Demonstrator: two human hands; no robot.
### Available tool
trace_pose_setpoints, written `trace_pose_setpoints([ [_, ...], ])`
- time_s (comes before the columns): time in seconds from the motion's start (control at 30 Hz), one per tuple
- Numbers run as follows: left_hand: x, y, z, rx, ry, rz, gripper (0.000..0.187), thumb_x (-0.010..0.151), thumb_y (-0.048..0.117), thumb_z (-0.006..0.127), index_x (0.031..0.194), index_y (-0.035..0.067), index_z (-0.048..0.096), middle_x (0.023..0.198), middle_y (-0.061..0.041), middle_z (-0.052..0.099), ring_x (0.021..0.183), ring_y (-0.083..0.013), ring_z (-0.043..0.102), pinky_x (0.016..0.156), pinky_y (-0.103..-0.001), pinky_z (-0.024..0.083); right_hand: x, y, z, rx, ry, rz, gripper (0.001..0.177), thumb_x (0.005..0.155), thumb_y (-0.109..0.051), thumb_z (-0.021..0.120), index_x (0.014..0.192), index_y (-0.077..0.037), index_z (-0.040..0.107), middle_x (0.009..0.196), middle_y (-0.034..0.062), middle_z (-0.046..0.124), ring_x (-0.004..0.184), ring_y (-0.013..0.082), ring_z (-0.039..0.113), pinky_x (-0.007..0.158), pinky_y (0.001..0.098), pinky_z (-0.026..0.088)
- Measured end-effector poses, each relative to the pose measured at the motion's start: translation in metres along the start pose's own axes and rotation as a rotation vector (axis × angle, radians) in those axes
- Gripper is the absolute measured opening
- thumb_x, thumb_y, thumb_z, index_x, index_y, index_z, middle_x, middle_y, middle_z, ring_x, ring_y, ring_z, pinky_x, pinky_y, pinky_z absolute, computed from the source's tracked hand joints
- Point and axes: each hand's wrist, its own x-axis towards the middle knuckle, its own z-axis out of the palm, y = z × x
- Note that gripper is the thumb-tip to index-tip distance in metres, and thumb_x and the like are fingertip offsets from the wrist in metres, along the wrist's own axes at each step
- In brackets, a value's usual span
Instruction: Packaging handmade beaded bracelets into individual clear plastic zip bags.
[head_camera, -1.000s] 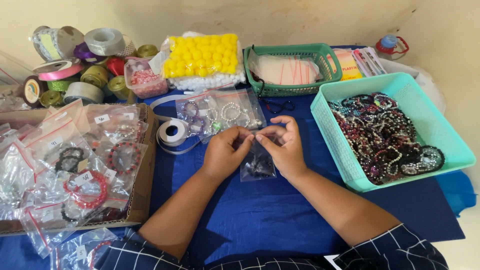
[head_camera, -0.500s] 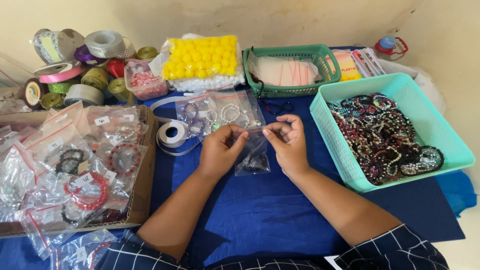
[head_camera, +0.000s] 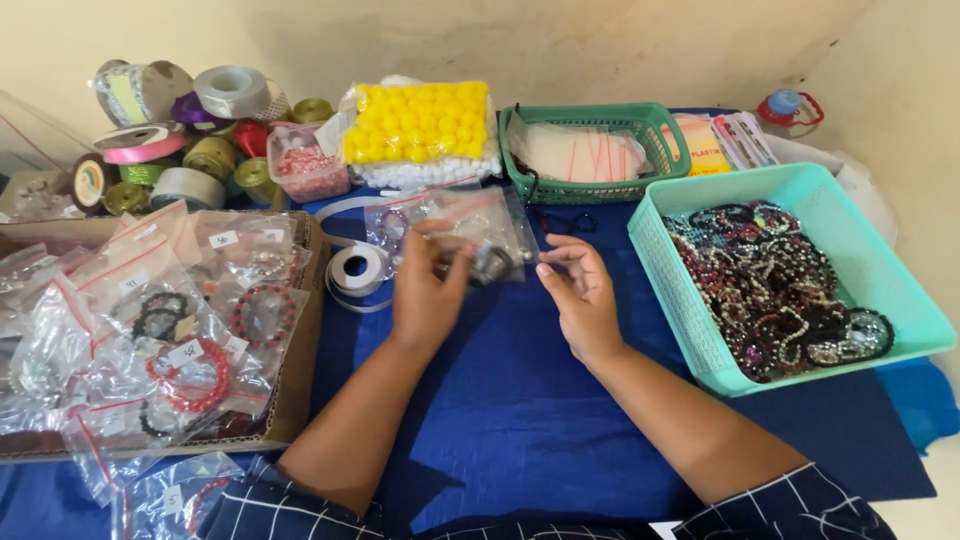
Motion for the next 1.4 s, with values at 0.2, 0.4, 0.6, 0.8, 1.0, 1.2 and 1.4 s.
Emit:
trace_pose_setpoints([
  [0.2, 0.018, -0.002, -0.025, 0.234, 0.199, 0.143, 0.037, 0.100, 0.002, 0.065, 0.124, 0.001, 0.038, 0.108, -0.011, 0.074, 0.089, -0.0158, 0.073, 0.074, -0.029, 0.057, 0.000, 0.000, -0.003, -0.057, -0.007, -0.013, 0.013, 0.099, 0.002, 0.066, 0.109, -0.004, 0.061, 0.133, 0.0087, 0.056, 0.114, 0.0114, 0.057, 0.102, 0.0267, 0.046],
  [0.4, 0.021, 0.004, -0.035, 0.679, 0.274, 0.381, 0.060, 0.088, -0.003, 0.067, 0.142, -0.004, 0.040, 0.144, -0.030, 0.049, 0.120, -0.0385, 0.056, 0.095, -0.043, 0.051, 0.001, 0.003, -0.003, -0.036, -0.024, -0.023, 0.013, 0.099, 0.001, 0.065, 0.110, -0.003, 0.060, 0.132, 0.0087, 0.055, 0.113, 0.0113, 0.057, 0.100, 0.0269, 0.046],
  [0.6, 0.013, 0.009, -0.027, 1.123, 0.163, 0.462, 0.037, 0.091, 0.015, 0.068, 0.127, 0.016, 0.063, 0.150, -0.010, 0.053, 0.142, -0.0347, 0.045, 0.114, -0.051, 0.037, 0.001, 0.000, -0.002, -0.022, -0.008, 0.029, 0.014, 0.098, 0.000, 0.064, 0.111, -0.004, 0.059, 0.132, 0.0087, 0.056, 0.111, 0.0119, 0.059, 0.099, 0.0273, 0.049],
  [0.8, -0.003, 0.024, -0.004, 1.142, 0.058, 0.284, 0.069, 0.079, 0.050, 0.075, 0.131, 0.007, 0.060, 0.133, -0.015, 0.055, 0.126, -0.0365, 0.047, 0.101, -0.054, 0.035, 0.001, 0.000, -0.003, -0.027, -0.010, 0.026, 0.014, 0.099, -0.001, 0.064, 0.111, -0.004, 0.059, 0.132, 0.0084, 0.057, 0.112, 0.0122, 0.059, 0.100, 0.0278, 0.048],
  [1.0, 0.001, 0.003, -0.011, 1.211, 0.018, 0.252, 0.081, 0.079, 0.056, 0.074, 0.139, 0.005, 0.055, 0.145, -0.014, 0.050, 0.136, -0.0369, 0.042, 0.113, -0.067, 0.023, 0.001, 0.000, -0.003, -0.018, -0.025, 0.028, 0.013, 0.099, -0.001, 0.064, 0.111, -0.004, 0.059, 0.131, 0.0083, 0.057, 0.113, 0.0111, 0.057, 0.100, 0.0272, 0.045],
  [1.2, 0.001, 0.004, -0.009, 1.193, -0.014, 0.385, 0.077, 0.083, 0.055, 0.071, 0.142, 0.009, 0.055, 0.157, -0.017, 0.041, 0.147, -0.0448, 0.030, 0.115, -0.071, 0.014, 0.000, 0.001, -0.003, -0.023, -0.030, 0.001, 0.013, 0.099, -0.001, 0.064, 0.110, -0.004, 0.060, 0.129, 0.0086, 0.059, 0.112, 0.0104, 0.058, 0.099, 0.0264, 0.046],
  [1.4, -0.007, 0.012, 0.002, 1.105, -0.125, 0.491, 0.066, 0.085, 0.049, 0.071, 0.138, 0.011, 0.059, 0.156, -0.015, 0.043, 0.148, -0.0445, 0.030, 0.117, -0.069, 0.017, 0.005, -0.011, -0.003, -0.087, -0.074, -0.060, 0.010, 0.100, 0.000, 0.066, 0.108, -0.003, 0.061, 0.131, 0.0085, 0.058, 0.105, 0.0102, 0.057, 0.093, 0.0260, 0.048],
])
